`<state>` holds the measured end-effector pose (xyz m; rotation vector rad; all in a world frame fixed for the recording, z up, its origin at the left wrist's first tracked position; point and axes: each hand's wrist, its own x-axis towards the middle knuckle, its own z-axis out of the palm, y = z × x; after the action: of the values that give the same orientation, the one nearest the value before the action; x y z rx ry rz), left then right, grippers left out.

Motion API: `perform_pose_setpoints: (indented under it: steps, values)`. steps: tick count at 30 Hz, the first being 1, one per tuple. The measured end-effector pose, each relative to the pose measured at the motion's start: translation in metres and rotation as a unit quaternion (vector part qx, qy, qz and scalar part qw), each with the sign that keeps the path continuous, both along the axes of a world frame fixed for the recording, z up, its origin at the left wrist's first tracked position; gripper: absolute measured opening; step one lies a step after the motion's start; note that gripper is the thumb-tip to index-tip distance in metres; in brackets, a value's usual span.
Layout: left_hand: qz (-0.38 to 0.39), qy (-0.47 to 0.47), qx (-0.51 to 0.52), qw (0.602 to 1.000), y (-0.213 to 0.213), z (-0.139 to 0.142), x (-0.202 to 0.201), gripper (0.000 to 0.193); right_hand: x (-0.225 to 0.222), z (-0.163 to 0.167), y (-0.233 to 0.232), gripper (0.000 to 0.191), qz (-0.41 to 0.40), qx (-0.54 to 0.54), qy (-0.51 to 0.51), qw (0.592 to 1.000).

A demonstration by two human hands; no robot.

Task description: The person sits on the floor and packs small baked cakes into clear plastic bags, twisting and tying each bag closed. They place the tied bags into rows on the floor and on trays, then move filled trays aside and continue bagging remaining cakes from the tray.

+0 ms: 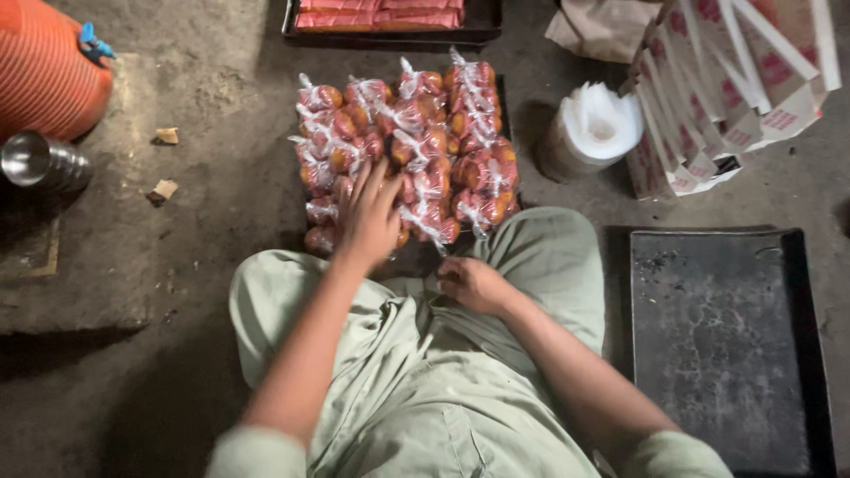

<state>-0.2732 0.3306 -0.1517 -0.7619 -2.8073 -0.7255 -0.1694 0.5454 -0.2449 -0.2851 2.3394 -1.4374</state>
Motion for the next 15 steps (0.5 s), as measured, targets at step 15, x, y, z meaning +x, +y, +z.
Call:
perform_pose_setpoints:
  steps: [15]
  values:
    - [-0.007, 0.003, 0.173, 0.985, -0.007, 0.014, 0.136, 0.063, -0.006, 0.138, -0.060, 0.061, -0.215, -0.646, -0.128, 0.721]
